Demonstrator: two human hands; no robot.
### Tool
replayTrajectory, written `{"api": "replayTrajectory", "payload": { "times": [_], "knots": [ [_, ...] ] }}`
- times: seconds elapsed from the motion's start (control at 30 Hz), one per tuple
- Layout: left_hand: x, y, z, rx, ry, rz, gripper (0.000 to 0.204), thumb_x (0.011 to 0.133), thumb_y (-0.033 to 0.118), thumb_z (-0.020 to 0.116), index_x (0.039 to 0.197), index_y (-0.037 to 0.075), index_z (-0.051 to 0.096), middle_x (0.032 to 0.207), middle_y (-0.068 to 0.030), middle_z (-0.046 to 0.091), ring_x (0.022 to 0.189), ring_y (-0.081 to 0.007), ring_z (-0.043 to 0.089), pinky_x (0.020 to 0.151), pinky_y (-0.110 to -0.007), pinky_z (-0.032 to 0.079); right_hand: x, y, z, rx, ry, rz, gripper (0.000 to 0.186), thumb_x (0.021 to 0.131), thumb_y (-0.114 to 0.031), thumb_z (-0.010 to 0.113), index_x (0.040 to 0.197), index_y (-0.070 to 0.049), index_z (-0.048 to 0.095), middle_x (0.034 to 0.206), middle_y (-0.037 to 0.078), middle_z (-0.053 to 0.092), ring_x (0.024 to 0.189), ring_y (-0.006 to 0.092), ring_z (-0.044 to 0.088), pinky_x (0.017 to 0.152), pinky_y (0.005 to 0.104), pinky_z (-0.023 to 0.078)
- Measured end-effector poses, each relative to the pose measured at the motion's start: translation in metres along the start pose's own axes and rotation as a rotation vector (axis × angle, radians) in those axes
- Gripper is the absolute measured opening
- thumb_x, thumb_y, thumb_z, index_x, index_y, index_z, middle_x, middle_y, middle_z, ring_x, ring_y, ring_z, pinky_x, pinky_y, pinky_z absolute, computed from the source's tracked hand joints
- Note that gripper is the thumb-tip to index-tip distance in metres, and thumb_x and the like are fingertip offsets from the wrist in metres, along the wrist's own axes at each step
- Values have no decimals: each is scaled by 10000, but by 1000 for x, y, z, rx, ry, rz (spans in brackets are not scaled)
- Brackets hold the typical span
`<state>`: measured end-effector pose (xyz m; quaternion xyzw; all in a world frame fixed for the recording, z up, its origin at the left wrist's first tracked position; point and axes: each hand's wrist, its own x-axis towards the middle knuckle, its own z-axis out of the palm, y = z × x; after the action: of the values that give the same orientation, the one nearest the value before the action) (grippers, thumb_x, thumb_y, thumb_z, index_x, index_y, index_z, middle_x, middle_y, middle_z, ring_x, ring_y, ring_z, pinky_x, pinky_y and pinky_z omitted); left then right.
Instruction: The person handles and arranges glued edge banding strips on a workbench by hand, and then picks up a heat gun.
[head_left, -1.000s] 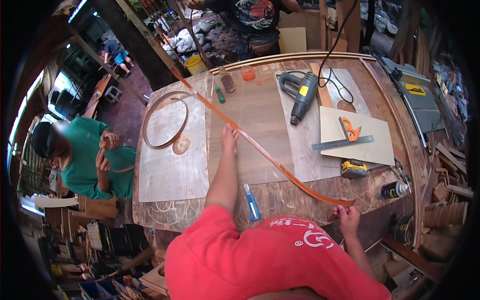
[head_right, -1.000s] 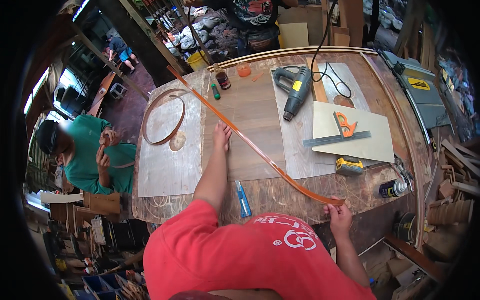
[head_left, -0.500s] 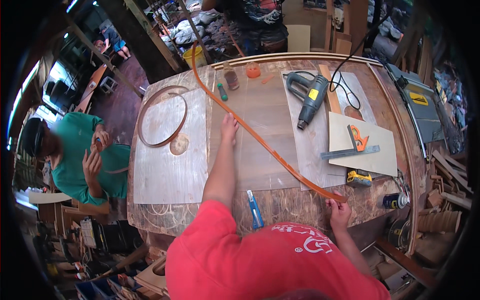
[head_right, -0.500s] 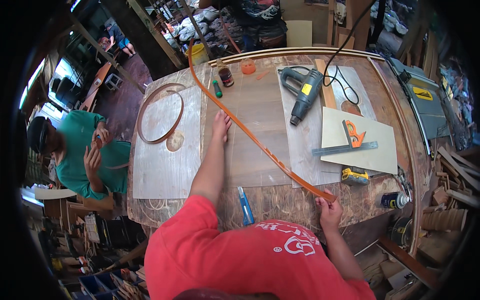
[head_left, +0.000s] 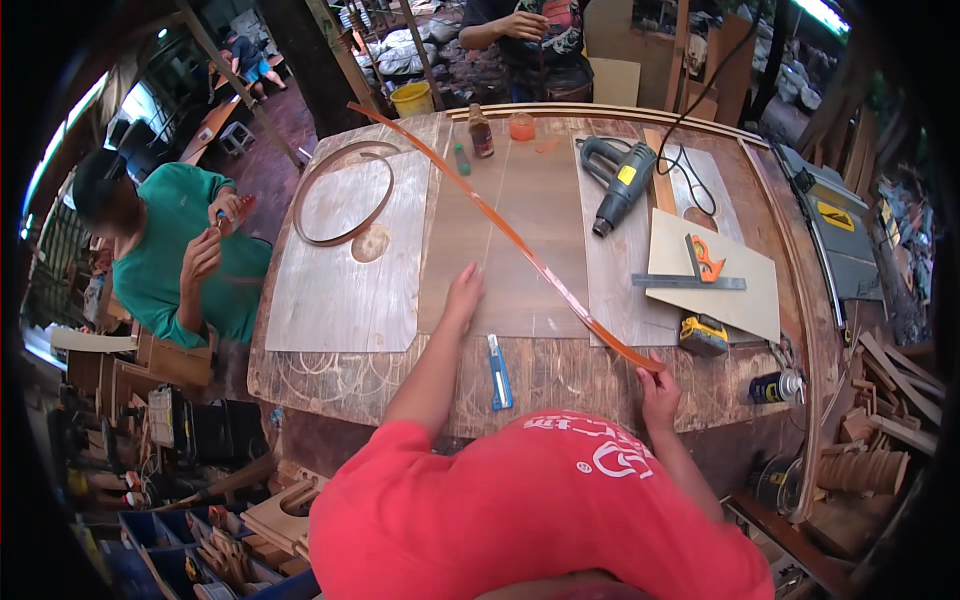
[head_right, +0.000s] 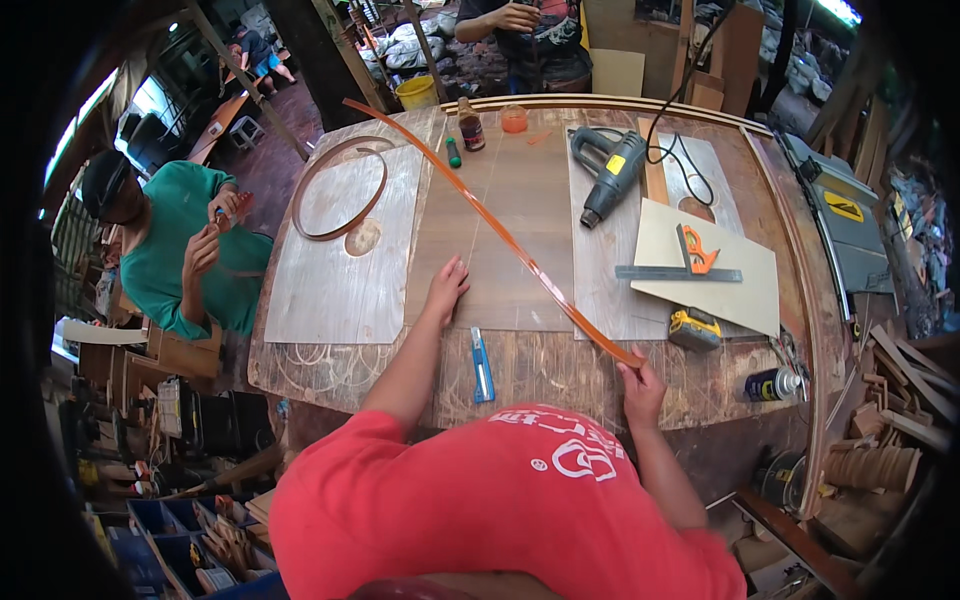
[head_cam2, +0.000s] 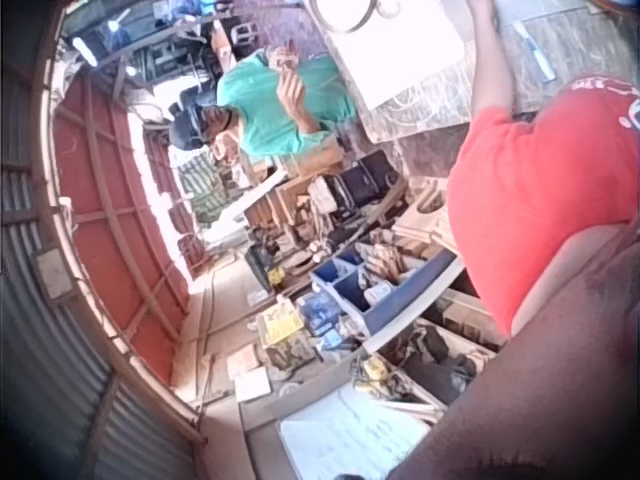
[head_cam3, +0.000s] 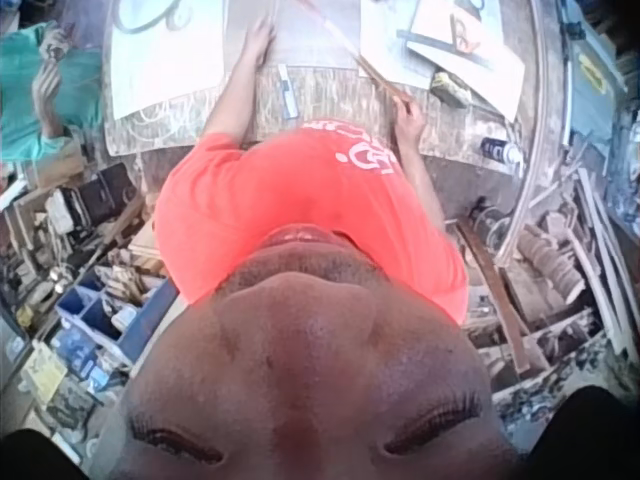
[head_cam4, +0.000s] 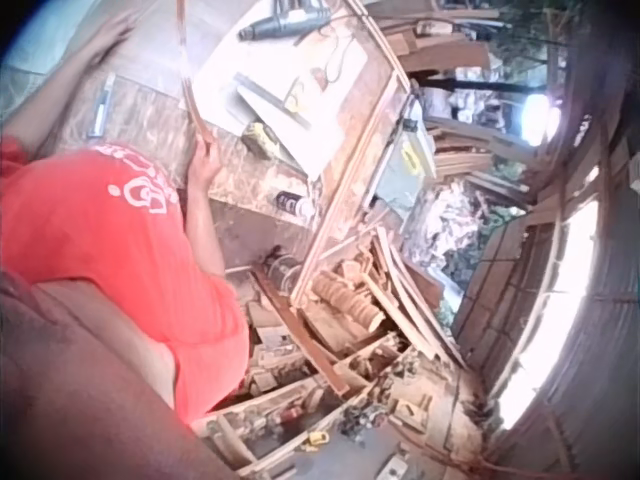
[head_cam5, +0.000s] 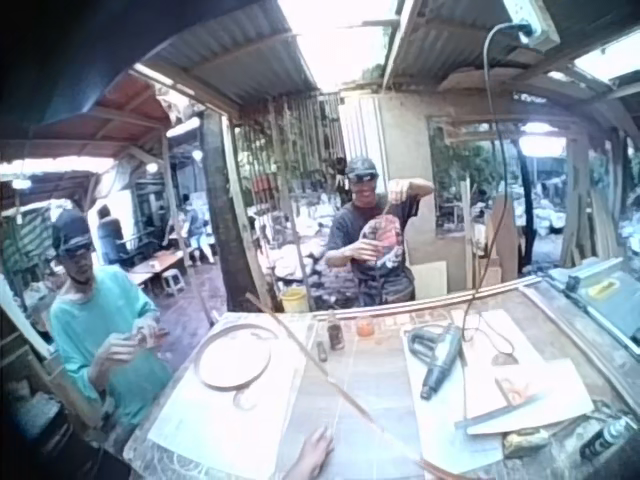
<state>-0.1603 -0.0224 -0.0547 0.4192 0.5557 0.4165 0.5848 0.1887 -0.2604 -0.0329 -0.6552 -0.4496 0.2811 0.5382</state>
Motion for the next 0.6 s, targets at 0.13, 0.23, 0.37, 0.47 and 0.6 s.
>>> {"api": "replayTrajectory", "payload": {
  "times": [0.13, 0.23, 0.37, 0.47, 0.6],
  "knots": [
    [-43, -18, -14, 8, -24, 2, 553, 961, 289, 504, 1423, 51, 315, 1328, -92, 467, 1204, -186, 477, 951, -314, 427, 4, -5, -2, 6, -23, -31, 411, 821, -30, 675, 1213, 31, 566, 916, 84, 682, 805, 74, 601, 743, 235, 483],
    [-65, -26, -16, 25, -2, 25, 550, 962, 280, 506, 1422, 47, 315, 1315, -97, 475, 1191, -181, 486, 945, -312, 428, 6, -6, -5, -32, -39, -43, 449, 819, -68, 685, 1244, -7, 552, 851, 93, 687, 753, 79, 605, 710, 243, 482],
    [-77, -38, -23, 46, 14, 60, 556, 958, 279, 513, 1422, 46, 316, 1317, -91, 473, 1190, -168, 482, 944, -302, 425, 9, -6, -9, -153, -76, -127, 499, 805, -131, 705, 1265, -34, 536, 782, 96, 680, 682, 129, 630, 658, 267, 488],
    [-85, -40, -23, 165, 34, 73, 558, 954, 275, 517, 1420, 42, 318, 1247, -89, 529, 1138, -154, 518, 919, -282, 437, 10, -6, -15, -263, -114, -164, 523, 792, -184, 720, 1259, -39, 536, 764, 100, 671, 667, 182, 642, 631, 296, 492],
    [-98, -53, -36, 270, 4, 32, 560, 930, 293, 545, 1392, 33, 366, 1199, -113, 584, 1092, -186, 563, 899, -289, 453, 7, 4, -21, -430, -192, -174, 575, 773, -280, 734, 1253, -35, 531, 692, 99, 642, 614, 242, 626, 596, 338, 488]
  ]
}}
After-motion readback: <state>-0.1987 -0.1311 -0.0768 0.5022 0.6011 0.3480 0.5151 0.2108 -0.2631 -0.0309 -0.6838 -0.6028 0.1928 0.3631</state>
